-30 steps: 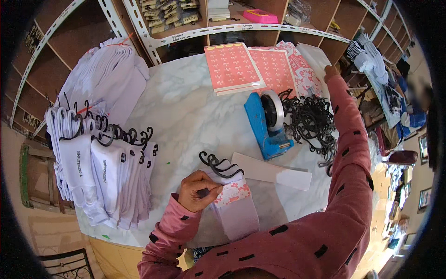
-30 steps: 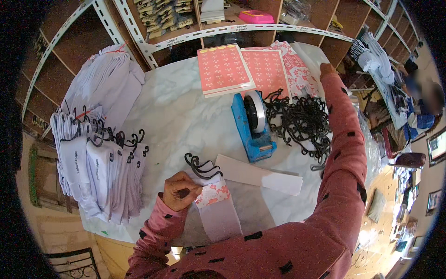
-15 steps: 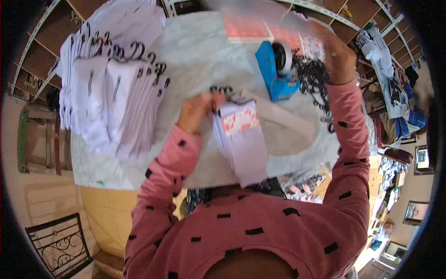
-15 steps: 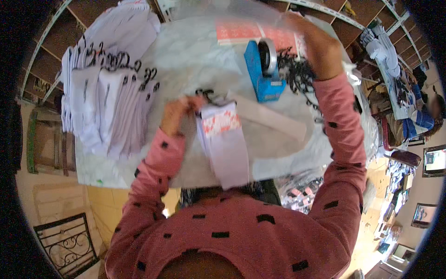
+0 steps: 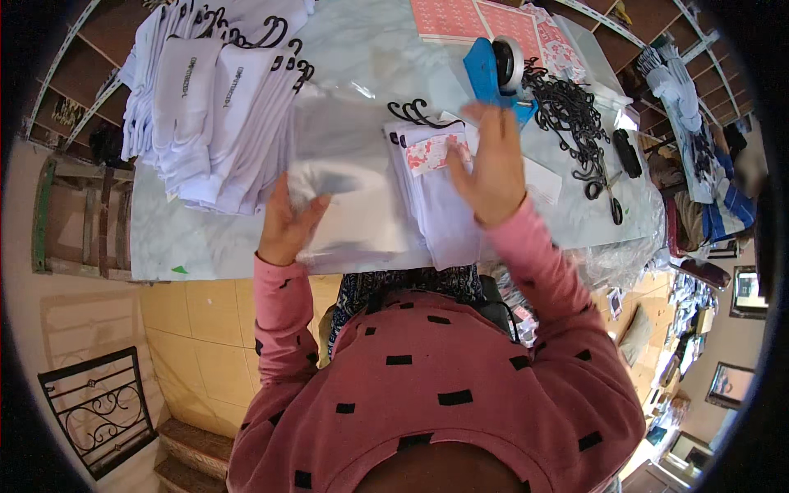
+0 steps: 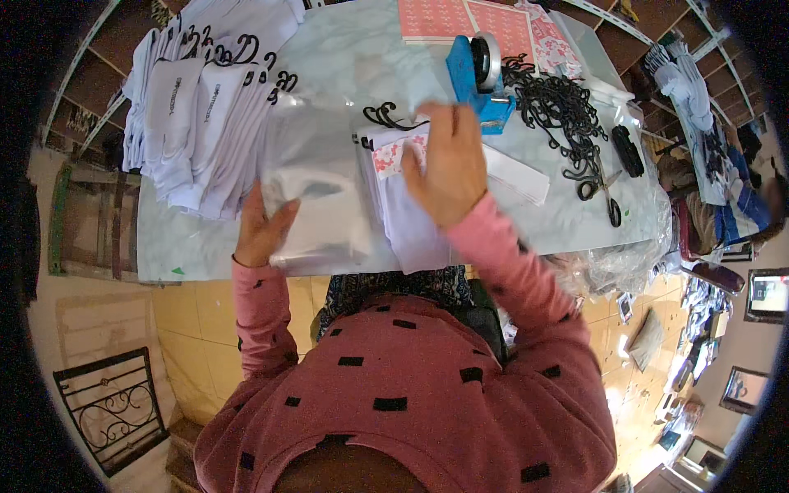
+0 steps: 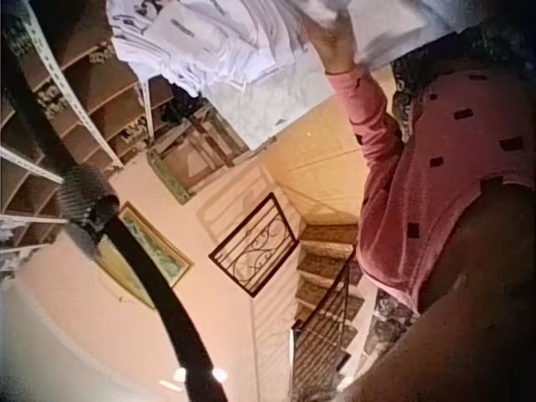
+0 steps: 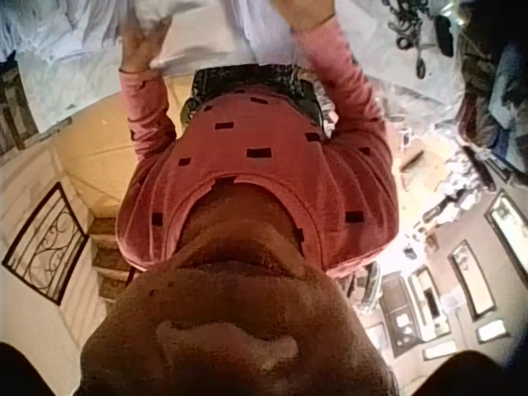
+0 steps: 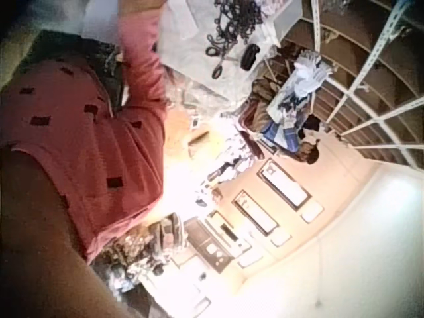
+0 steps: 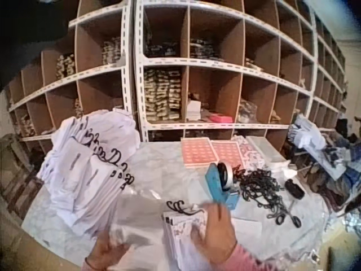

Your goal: The recorder is placing white socks into individual plastic bags and attaching labels.

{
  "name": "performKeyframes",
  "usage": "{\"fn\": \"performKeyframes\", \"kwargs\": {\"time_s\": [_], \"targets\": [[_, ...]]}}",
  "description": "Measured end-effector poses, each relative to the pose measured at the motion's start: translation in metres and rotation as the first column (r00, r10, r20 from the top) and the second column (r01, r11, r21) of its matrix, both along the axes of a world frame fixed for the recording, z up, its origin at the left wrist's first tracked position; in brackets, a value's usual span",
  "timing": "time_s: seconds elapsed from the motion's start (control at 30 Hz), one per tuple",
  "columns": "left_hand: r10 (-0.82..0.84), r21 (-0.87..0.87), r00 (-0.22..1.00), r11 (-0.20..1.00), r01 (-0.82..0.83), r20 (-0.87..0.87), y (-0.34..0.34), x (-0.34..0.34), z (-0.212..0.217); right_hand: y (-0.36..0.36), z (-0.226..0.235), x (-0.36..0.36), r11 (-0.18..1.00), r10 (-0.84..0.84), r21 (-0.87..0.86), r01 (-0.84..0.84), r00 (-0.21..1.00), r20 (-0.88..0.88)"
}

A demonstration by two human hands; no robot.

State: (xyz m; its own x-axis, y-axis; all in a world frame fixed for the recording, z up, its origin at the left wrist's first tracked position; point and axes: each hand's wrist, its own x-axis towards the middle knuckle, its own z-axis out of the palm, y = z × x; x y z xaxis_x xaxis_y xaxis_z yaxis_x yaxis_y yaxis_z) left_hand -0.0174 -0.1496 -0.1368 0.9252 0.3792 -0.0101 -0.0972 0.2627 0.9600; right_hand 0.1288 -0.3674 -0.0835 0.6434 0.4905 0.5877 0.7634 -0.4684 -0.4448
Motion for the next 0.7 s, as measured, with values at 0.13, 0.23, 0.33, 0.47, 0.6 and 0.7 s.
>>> {"fn": "performKeyframes", "kwargs": {"time_s": [0.13, 0.23, 0.33, 0.47, 0.6, 0.7], "targets": [[0.258, 0.804, 0.963, 0.557, -0.208, 0.071, -0.007, -0.009, -0.014, 0.008, -0.018, -0.041, 0.985, -0.049, -0.167, 0.045, 0.999, -0.020], [0.516, 0.854, 0.837, 0.505, -0.125, -0.182, -0.014, -0.010, 0.009, 0.009, -0.022, -0.024, 0.946, -0.175, -0.285, 0.157, 0.984, -0.038], [0.464, 0.872, 0.886, 0.424, -0.243, 0.022, -0.005, -0.021, -0.003, -0.001, -0.029, -0.005, 0.971, -0.100, -0.224, 0.084, 0.993, -0.061], [0.388, 0.901, 0.831, -0.338, -0.274, 0.398, -0.006, -0.029, 0.010, -0.005, -0.020, 0.005, 0.985, -0.079, -0.159, 0.062, 0.992, -0.099], [0.470, 0.798, 0.882, 0.543, -0.261, -0.031, -0.019, -0.035, 0.031, -0.020, -0.016, 0.020, 0.977, -0.170, -0.154, 0.149, 0.975, -0.140], [0.161, -0.086, 0.950, 0.978, -0.190, -0.269, -0.032, -0.030, 0.058, -0.041, -0.006, 0.033, 0.972, -0.228, -0.098, 0.214, 0.958, -0.173]]}}
